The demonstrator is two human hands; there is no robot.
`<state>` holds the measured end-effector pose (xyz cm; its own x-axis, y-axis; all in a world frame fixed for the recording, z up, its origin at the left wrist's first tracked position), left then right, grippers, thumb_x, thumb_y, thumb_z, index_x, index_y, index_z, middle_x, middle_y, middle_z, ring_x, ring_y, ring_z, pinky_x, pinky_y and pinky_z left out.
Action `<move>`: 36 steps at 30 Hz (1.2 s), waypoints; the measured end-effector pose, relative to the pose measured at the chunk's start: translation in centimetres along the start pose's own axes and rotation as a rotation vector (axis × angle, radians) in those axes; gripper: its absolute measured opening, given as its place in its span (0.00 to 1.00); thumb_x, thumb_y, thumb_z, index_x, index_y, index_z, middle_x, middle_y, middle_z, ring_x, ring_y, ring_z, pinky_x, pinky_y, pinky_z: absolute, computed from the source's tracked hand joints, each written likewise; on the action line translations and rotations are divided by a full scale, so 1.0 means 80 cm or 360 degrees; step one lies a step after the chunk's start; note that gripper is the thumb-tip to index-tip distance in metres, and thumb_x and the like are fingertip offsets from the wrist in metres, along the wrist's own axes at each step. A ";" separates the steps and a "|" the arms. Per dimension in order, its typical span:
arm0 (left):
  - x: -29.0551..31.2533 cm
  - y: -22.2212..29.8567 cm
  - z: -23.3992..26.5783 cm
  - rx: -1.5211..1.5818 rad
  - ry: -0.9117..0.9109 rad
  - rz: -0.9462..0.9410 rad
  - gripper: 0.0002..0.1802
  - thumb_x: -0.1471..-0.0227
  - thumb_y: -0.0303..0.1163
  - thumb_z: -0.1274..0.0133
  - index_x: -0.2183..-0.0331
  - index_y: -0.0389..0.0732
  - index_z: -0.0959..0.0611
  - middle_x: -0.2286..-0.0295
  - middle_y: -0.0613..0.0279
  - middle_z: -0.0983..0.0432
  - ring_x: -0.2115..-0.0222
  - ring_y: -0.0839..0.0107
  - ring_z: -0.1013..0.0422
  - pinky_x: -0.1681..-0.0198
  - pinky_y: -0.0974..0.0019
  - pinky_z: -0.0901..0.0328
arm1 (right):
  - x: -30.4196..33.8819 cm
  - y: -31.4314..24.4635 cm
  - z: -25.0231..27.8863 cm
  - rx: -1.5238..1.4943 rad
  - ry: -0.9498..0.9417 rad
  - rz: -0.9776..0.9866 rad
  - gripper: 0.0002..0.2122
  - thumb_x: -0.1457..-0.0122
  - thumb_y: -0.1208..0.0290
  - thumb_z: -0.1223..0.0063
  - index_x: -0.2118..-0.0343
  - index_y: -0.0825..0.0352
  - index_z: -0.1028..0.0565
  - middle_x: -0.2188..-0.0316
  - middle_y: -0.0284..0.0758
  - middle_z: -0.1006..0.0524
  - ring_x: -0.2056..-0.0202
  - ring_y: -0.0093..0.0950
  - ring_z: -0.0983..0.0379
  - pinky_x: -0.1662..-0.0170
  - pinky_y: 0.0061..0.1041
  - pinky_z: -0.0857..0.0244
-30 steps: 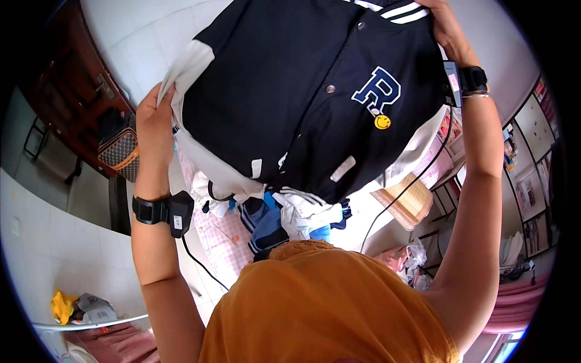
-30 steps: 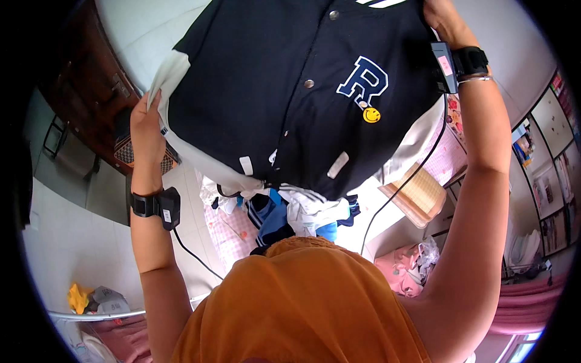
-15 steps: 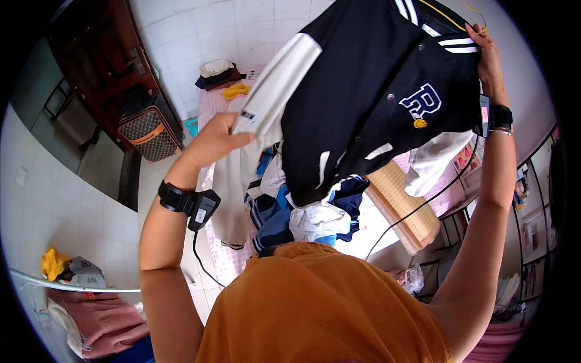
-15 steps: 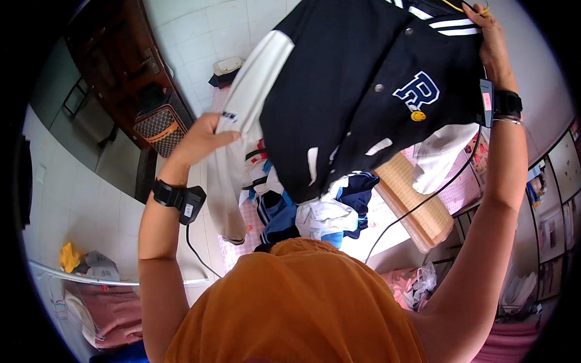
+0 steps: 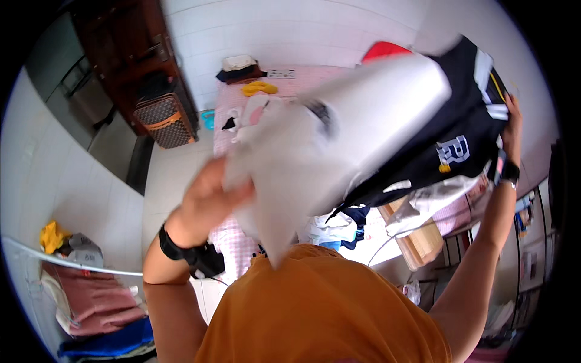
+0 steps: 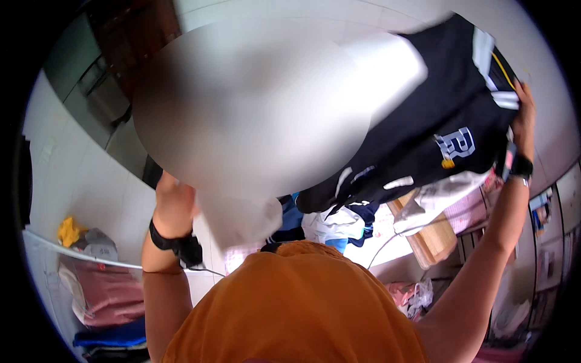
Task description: Hang various pieces of clothing onto a clothing rack using hangers.
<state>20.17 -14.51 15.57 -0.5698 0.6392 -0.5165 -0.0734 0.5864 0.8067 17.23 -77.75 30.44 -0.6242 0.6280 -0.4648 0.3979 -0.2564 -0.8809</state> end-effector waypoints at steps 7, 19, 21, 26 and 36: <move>0.008 0.024 -0.132 -0.0205 -0.0723 -0.1261 0.09 0.50 0.30 0.54 0.66 0.36 0.23 0.63 0.45 0.30 0.58 0.36 0.35 0.50 0.38 0.49 | 0.085 -0.039 -0.008 0.0114 0.0095 0.0375 0.15 0.49 0.72 0.50 0.59 0.72 0.29 0.64 0.41 0.26 0.67 0.30 0.30 0.61 0.30 0.36; 0.017 0.060 -0.132 -0.0617 -0.0669 -0.1238 0.09 0.51 0.29 0.53 0.68 0.35 0.24 0.64 0.44 0.30 0.57 0.35 0.36 0.50 0.35 0.50 | 0.059 -0.013 0.068 0.1384 -0.0066 0.1181 0.19 0.44 0.69 0.52 0.50 0.71 0.34 0.55 0.42 0.29 0.58 0.35 0.31 0.51 0.35 0.40; 0.008 0.044 -0.107 -0.0628 -0.0850 -0.1149 0.11 0.52 0.29 0.54 0.66 0.35 0.23 0.63 0.45 0.29 0.55 0.34 0.38 0.48 0.40 0.50 | 0.045 0.015 0.050 0.0934 -0.0167 0.0789 0.18 0.44 0.68 0.53 0.52 0.70 0.33 0.57 0.40 0.28 0.59 0.33 0.31 0.53 0.33 0.39; 0.011 -0.001 0.045 -0.1066 0.0473 0.0313 0.23 0.55 0.28 0.49 0.54 0.35 0.30 0.58 0.62 0.30 0.57 0.67 0.34 0.54 0.65 0.41 | 0.090 0.022 -0.006 -0.0177 0.0134 0.0364 0.10 0.45 0.71 0.50 0.61 0.67 0.28 0.64 0.31 0.28 0.60 0.21 0.33 0.52 0.21 0.43; -0.017 -0.150 0.011 -0.1946 0.0265 0.0185 0.21 0.48 0.37 0.51 0.56 0.31 0.30 0.73 0.46 0.29 0.69 0.55 0.31 0.65 0.62 0.38 | 0.306 0.039 -0.232 -0.0136 -0.0987 0.0365 0.13 0.44 0.81 0.53 0.79 0.61 0.44 0.78 0.22 0.41 0.75 0.11 0.48 0.69 0.10 0.51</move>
<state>22.53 -22.00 6.34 -0.7146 0.5329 -0.4531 -0.6797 -0.3759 0.6299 15.70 -49.52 17.96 -0.7784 0.0187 -0.6275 0.6026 -0.2579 -0.7552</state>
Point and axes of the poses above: each hand's wrist, its own x-axis away from the middle knuckle, its own z-axis out of the back of the hand, y = z × x, the point moved 4 cm from there along -x, towards the middle knuckle
